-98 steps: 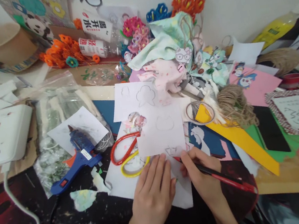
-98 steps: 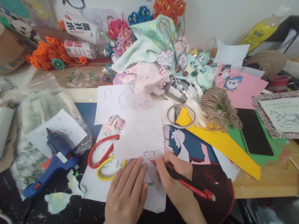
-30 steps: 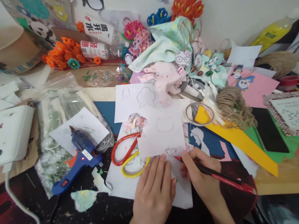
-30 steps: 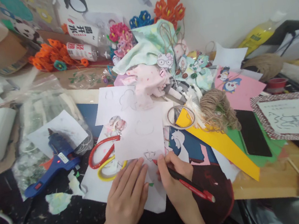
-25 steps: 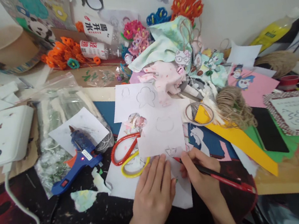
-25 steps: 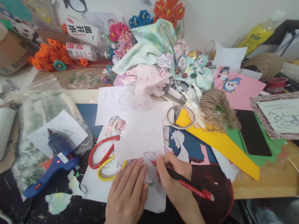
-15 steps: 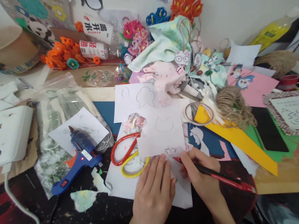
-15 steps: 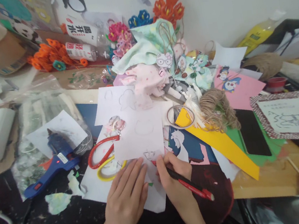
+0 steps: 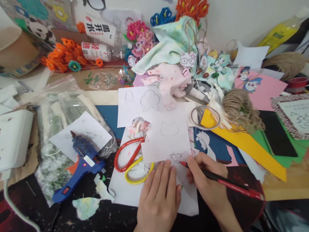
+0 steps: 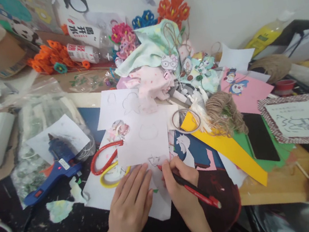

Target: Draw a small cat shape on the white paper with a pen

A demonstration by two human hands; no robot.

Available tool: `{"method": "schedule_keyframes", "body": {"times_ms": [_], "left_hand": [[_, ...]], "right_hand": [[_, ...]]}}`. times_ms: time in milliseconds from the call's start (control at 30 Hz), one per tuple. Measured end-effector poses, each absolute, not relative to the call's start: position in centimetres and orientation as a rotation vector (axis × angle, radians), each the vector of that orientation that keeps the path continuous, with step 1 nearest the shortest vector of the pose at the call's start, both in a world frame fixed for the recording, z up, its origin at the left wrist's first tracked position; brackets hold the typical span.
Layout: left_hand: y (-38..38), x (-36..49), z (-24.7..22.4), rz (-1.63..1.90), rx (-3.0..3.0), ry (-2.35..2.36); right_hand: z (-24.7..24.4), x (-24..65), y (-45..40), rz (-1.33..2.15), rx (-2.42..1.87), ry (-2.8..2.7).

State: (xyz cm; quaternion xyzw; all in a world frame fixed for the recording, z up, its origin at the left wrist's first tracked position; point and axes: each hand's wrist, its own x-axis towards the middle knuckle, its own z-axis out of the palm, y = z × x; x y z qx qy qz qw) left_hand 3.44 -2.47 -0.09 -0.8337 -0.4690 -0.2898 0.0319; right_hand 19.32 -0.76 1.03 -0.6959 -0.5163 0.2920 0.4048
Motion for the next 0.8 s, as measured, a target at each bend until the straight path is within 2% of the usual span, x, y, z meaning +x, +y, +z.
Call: {"method": "schedule_keyframes", "body": {"times_ms": [800], "left_hand": [[-2.47,3.47,-0.08,-0.905,-2.573,-1.444]], "right_hand": [[0.69,19.35,-0.75,0.741,-1.781,-1.249]]}}
